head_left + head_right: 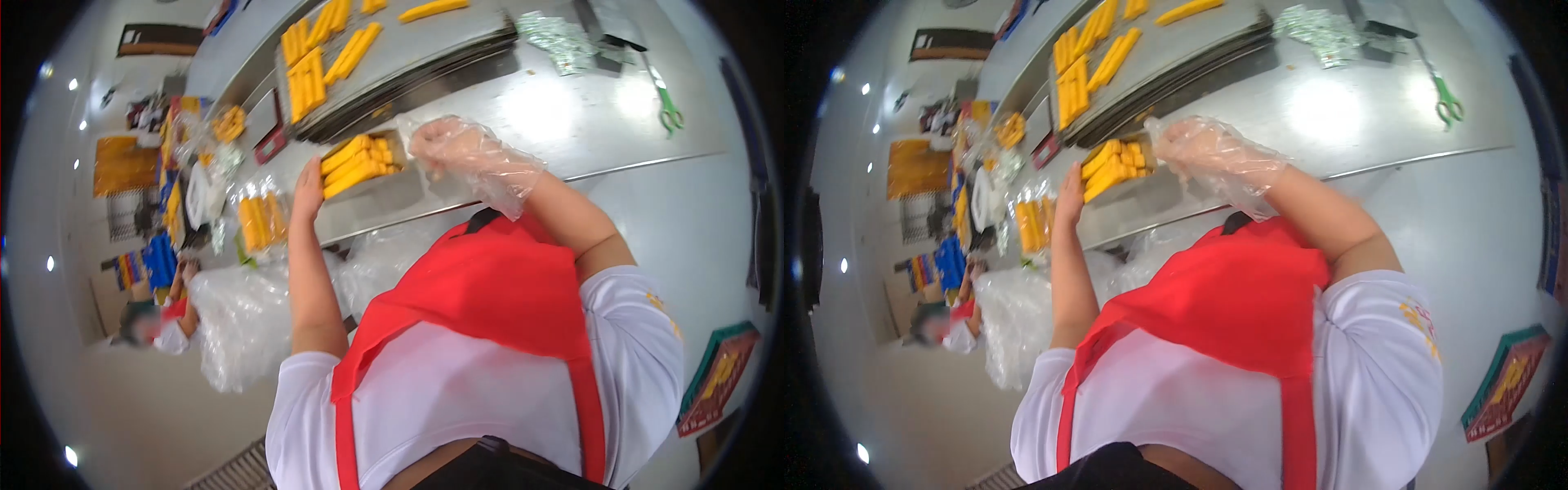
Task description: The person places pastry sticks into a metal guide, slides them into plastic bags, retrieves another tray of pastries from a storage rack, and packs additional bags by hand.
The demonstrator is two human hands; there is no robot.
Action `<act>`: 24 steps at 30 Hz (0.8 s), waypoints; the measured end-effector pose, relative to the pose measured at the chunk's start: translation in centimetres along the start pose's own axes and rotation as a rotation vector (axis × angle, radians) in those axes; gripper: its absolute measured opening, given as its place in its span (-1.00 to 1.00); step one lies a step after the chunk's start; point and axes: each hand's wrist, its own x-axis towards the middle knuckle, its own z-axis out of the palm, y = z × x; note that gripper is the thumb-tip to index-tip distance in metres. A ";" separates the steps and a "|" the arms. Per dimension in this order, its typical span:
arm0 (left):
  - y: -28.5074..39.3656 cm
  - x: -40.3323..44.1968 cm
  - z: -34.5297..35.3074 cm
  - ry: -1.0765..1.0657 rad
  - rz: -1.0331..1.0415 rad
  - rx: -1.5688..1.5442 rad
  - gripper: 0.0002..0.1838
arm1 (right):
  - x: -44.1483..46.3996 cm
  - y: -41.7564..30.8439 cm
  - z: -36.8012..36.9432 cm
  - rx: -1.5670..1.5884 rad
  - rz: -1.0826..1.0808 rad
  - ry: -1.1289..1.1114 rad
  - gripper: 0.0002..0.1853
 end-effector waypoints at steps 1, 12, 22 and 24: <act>1.8 -1.1 0.6 -0.020 -0.032 -0.039 -0.44 | -0.6 0.4 -1.8 -0.217 0.037 -0.028 -0.72; 4.1 -2.0 8.0 0.161 0.000 0.215 -0.47 | -0.3 6.2 -19.7 -1.165 -0.123 0.848 -0.75; -4.0 -15.6 6.2 0.837 0.065 0.024 -0.75 | 1.6 7.7 -22.2 -1.618 -0.123 0.537 -0.83; -8.3 -21.8 7.8 1.002 -0.335 -0.252 -0.76 | 1.7 8.8 -23.7 -1.657 -0.363 0.442 -0.82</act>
